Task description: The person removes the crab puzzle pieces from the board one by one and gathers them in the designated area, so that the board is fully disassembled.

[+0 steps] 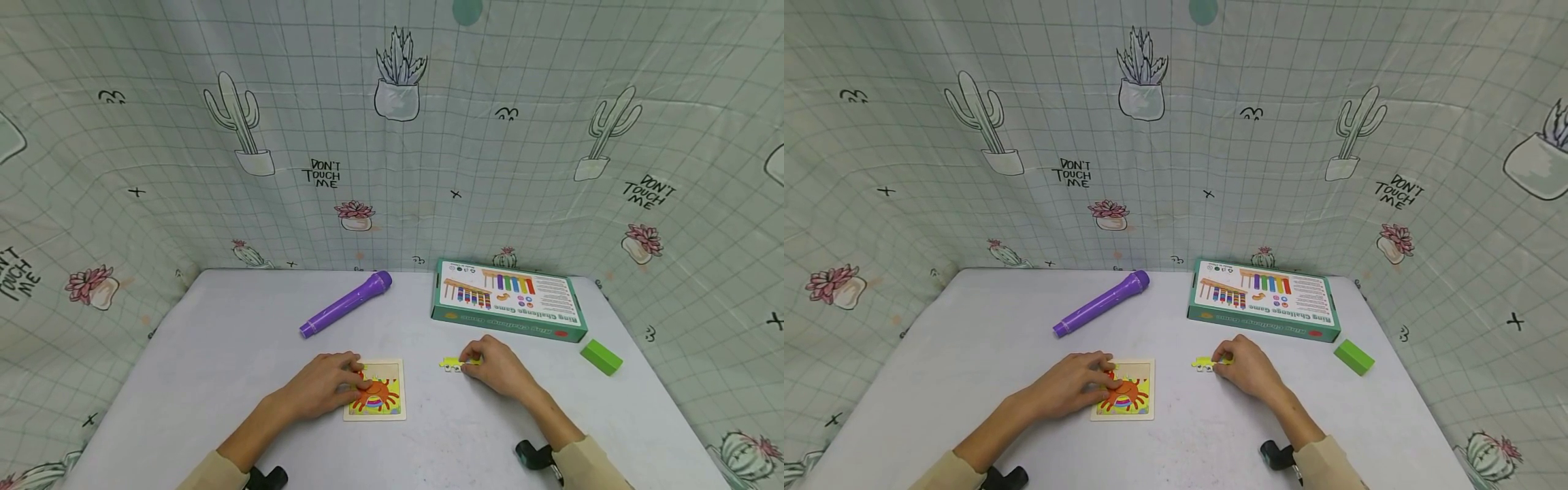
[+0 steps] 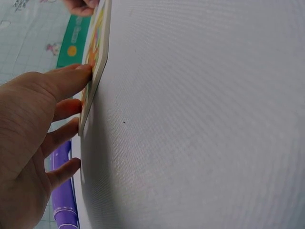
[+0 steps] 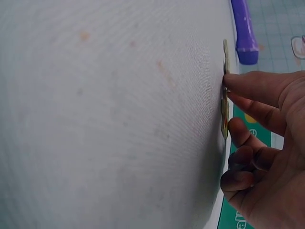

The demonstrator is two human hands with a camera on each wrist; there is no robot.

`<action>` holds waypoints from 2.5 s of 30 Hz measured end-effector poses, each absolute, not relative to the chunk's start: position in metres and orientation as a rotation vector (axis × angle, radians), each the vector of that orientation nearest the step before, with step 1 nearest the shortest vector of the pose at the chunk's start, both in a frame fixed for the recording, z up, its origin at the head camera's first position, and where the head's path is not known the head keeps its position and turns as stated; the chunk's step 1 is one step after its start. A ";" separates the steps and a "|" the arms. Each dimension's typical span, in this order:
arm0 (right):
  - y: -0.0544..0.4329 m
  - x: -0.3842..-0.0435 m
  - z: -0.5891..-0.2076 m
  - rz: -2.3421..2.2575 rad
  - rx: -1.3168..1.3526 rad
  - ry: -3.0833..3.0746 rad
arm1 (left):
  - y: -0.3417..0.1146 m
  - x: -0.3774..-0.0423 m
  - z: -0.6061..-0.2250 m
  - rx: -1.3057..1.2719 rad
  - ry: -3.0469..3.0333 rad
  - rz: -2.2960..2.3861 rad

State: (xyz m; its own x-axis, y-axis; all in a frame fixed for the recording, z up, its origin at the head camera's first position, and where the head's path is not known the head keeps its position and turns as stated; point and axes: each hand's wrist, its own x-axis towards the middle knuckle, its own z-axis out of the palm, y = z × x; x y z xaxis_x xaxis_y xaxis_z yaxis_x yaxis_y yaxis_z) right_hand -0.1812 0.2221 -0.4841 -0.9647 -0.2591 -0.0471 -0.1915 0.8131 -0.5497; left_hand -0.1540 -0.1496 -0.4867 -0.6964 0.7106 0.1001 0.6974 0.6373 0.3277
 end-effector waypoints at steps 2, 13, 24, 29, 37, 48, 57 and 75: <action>0.222 -0.181 -0.484 -0.856 -0.363 2.879 | -0.150 -0.154 -0.487 1.205 2.808 0.538; 0.222 -0.181 -0.485 -0.864 -0.346 2.876 | -0.149 -0.154 -0.487 1.196 2.812 0.530; 0.221 -0.181 -0.485 -0.846 -0.334 2.880 | -0.149 -0.153 -0.486 1.202 2.812 0.533; 0.221 -0.180 -0.485 -0.847 -0.339 2.886 | -0.149 -0.153 -0.485 1.196 2.811 0.531; 0.220 -0.179 -0.483 -0.838 -0.334 2.883 | -0.150 -0.152 -0.487 1.183 2.810 0.518; 0.220 -0.178 -0.484 -0.837 -0.362 2.908 | -0.152 -0.147 -0.482 1.112 2.809 0.472; 0.198 -0.180 -0.485 -0.935 -0.404 2.891 | -0.156 -0.145 -0.480 1.074 2.817 0.484; 0.115 -0.182 -0.484 -0.934 -0.755 2.683 | -0.160 -0.146 -0.481 1.037 2.760 0.516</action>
State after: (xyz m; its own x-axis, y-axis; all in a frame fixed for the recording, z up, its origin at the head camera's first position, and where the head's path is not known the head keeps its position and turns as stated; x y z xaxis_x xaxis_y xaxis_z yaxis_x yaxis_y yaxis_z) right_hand -0.1818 0.1150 -0.4837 -0.8490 -0.5279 -0.0220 -0.4001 0.6696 -0.6258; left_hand -0.1462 -0.1597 -0.4815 -0.7502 0.6609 -0.0172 0.6100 0.7020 0.3676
